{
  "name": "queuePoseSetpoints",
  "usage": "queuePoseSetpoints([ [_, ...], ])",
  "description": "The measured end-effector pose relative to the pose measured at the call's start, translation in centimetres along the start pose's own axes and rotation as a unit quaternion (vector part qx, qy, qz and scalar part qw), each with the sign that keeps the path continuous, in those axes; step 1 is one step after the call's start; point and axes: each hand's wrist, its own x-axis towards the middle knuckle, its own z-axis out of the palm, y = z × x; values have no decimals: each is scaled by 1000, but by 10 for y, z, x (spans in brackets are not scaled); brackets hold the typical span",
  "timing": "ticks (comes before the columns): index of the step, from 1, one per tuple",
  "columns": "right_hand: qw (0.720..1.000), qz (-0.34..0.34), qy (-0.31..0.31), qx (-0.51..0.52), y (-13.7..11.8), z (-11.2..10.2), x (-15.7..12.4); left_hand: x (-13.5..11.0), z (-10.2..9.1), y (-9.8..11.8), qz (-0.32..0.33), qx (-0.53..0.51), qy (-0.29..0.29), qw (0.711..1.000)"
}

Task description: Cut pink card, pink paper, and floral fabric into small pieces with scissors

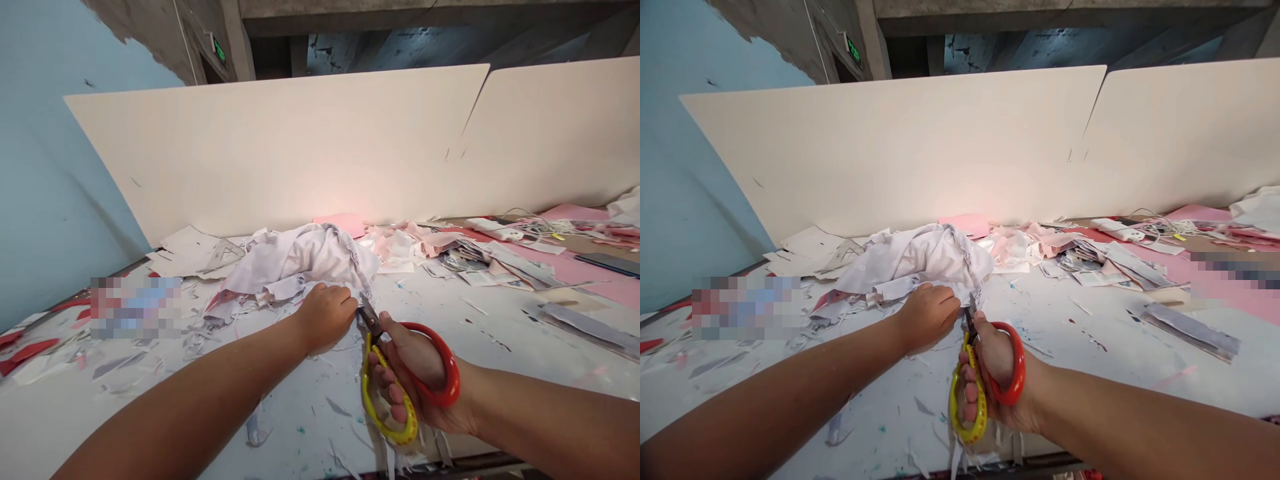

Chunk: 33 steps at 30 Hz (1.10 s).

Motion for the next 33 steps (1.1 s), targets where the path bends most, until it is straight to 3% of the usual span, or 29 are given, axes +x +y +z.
queuePoseSetpoints([
  [5,999,-13,24,46,7,-2,5,-1,2,-1,12,-2,4,1000],
  [22,997,14,-69,32,-8,-1,-6,-3,0,-2,21,2,34,999],
  [30,1000,-29,6,-9,-8,-5,7,-3,0,0,18,-1,26,999],
  [33,999,-30,21,-14,-6,-9,8,-1,-3,-1,-20,-49,0,999],
])
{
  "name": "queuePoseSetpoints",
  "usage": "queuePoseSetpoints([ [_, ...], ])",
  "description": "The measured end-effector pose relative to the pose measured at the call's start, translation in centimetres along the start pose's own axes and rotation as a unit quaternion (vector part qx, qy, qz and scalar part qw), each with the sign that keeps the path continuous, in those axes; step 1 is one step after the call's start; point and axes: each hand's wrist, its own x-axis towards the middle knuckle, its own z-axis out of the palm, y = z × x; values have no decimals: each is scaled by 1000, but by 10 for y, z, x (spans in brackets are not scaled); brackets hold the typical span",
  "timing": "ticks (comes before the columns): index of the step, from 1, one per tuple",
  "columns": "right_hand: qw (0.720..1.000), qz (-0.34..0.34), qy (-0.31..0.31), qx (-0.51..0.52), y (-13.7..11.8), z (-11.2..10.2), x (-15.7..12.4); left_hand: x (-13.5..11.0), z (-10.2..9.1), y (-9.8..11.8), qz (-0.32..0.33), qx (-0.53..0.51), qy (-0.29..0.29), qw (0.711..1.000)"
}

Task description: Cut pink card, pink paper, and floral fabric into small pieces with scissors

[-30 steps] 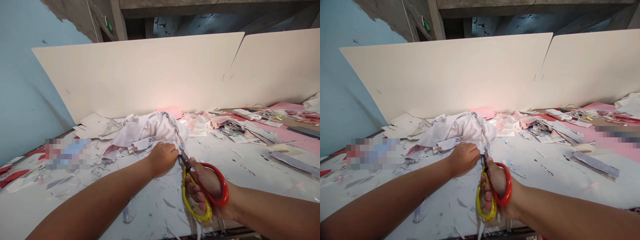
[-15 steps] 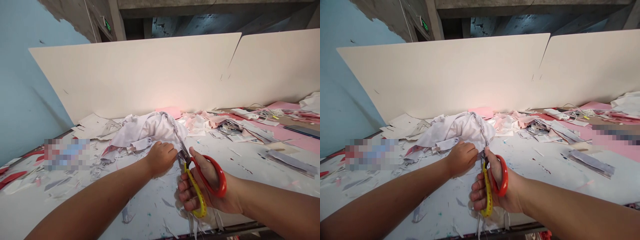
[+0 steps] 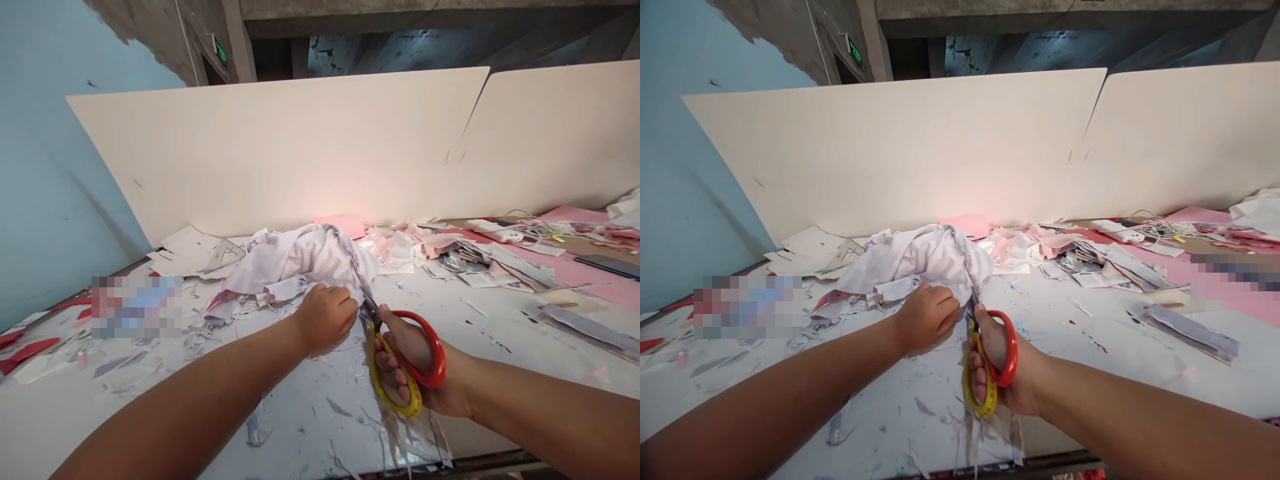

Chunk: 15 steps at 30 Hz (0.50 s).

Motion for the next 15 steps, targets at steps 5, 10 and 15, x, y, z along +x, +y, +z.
queuePoseSetpoints([
  [5,997,8,-37,-63,-1,-13,-12,-7,-1,-21,-173,-78,-37,981],
  [10,986,14,-88,-141,-8,-29,-32,-16,6,-46,-195,-71,-111,972],
  [15,961,15,-59,-270,-27,-54,-35,-15,4,-53,-181,-87,-129,971],
])
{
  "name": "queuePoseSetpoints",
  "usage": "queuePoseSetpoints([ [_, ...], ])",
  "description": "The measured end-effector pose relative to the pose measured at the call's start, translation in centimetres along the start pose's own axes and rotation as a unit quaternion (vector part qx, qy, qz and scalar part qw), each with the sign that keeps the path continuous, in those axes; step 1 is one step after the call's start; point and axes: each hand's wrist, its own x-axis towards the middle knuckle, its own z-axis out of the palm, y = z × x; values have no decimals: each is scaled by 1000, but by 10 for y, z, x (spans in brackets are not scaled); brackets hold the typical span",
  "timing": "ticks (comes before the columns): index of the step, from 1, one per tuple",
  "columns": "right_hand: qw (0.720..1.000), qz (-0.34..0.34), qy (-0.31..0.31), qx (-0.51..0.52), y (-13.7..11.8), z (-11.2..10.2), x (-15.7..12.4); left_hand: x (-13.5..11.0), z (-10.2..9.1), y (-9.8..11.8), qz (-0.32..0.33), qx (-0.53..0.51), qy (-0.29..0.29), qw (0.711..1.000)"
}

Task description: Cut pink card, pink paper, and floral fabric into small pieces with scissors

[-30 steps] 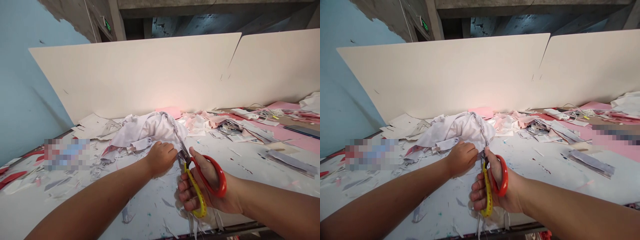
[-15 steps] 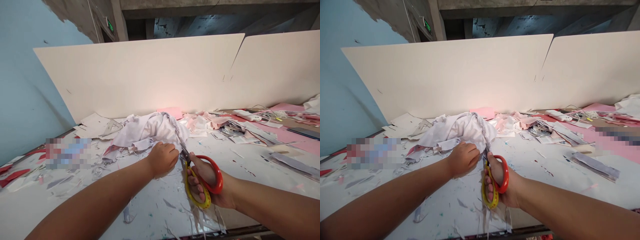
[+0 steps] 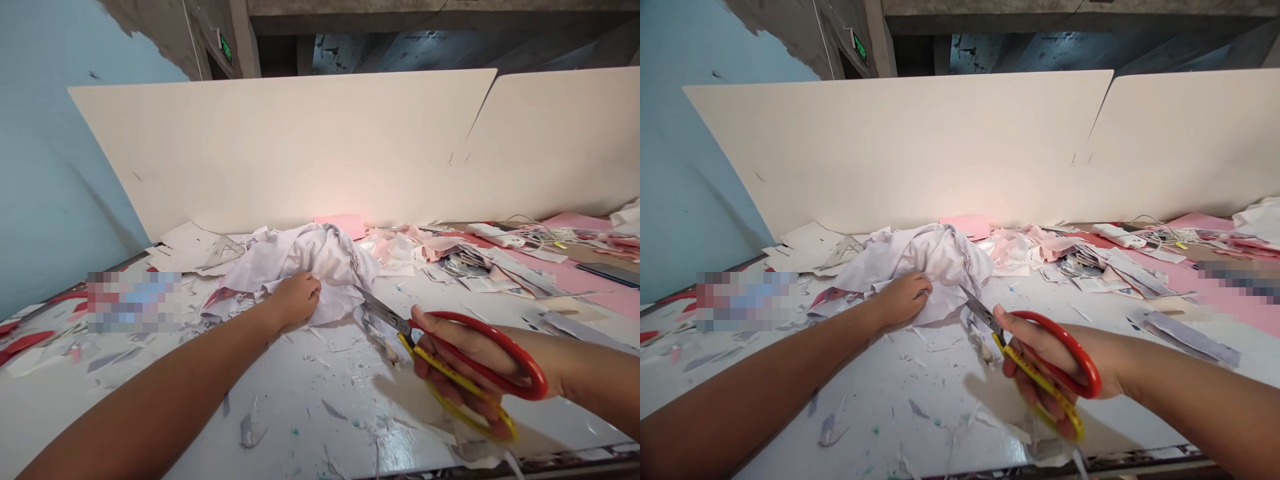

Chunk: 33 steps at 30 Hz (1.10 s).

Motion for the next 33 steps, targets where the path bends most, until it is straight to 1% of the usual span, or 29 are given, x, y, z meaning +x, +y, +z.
queuePoseSetpoints([
  [2,997,-35,47,-53,-6,-14,-1,0,-3,-4,0,-3,-7,1000],
  [4,988,-55,84,-120,-14,-27,-2,-1,-6,-10,19,1,-23,1000],
  [6,980,-36,91,-175,-22,-38,-3,-2,-10,-14,49,16,-38,998],
  [8,979,-8,68,-191,-28,-46,-1,-3,-15,-10,61,35,-24,997],
  [9,982,4,49,-185,-29,-49,0,-4,-17,-4,61,43,-8,997],
  [11,987,19,5,-158,-30,-52,4,-7,-18,15,58,45,25,997],
  [13,991,29,-28,-125,-30,-52,8,-9,-15,39,62,43,24,997],
  [15,994,42,-38,-92,-31,-52,10,-9,-9,62,20,51,18,998],
  [17,996,60,-35,-55,-34,-51,12,-7,-1,78,-24,67,9,997],
  [19,996,85,-32,-10,-36,-52,12,-4,6,86,-44,80,0,996],
  [20,995,96,-33,15,-37,-53,12,-2,8,88,-41,88,-3,995],
  [23,990,110,-37,77,-39,-56,13,0,10,88,10,119,-19,993],
  [25,991,102,-44,75,-41,-59,14,0,9,86,53,147,-28,987],
  [27,994,88,-57,26,-44,-62,16,-3,7,86,84,174,-25,981],
  [29,994,76,-63,-46,-48,-66,20,-5,5,86,111,194,-15,975],
  [31,992,61,-52,-100,-53,-73,27,-7,4,89,133,204,-6,970],
  [33,990,40,-43,-126,-59,-80,34,-9,3,92,151,211,-1,966],
])
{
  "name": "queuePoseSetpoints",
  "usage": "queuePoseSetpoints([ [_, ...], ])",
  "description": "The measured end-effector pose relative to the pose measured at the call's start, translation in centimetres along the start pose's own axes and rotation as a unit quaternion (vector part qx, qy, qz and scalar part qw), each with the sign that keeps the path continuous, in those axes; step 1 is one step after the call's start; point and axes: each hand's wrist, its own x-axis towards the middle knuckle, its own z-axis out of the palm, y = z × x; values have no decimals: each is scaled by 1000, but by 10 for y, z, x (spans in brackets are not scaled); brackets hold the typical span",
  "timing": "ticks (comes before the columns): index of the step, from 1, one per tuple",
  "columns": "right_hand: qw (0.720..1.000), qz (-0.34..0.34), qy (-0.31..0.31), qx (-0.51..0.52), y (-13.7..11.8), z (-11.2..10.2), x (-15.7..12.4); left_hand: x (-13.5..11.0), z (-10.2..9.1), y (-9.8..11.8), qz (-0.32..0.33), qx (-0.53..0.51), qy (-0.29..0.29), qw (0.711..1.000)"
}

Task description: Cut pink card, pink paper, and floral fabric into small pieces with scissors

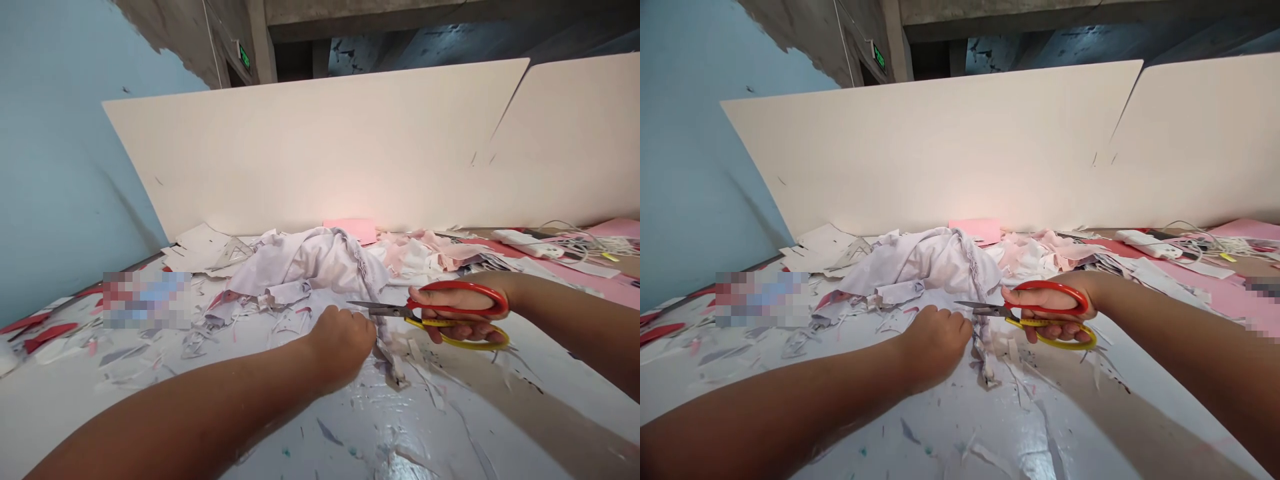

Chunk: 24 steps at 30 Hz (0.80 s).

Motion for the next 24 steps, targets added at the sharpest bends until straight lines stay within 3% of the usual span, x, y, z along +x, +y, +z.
queuePoseSetpoints([
  [6,979,-36,-52,-196,-13,-9,11,-1,-1,5,8,20,17,1000],
  [11,941,-37,17,-335,-15,-2,4,-2,-1,6,15,23,34,999],
  [16,948,-60,17,-313,-10,-3,1,-2,-1,8,16,30,46,998],
  [22,956,-3,9,-292,-22,6,4,-2,-2,11,15,28,45,999],
  [24,950,-20,9,-311,-29,7,5,-2,-3,12,20,27,42,999],
])
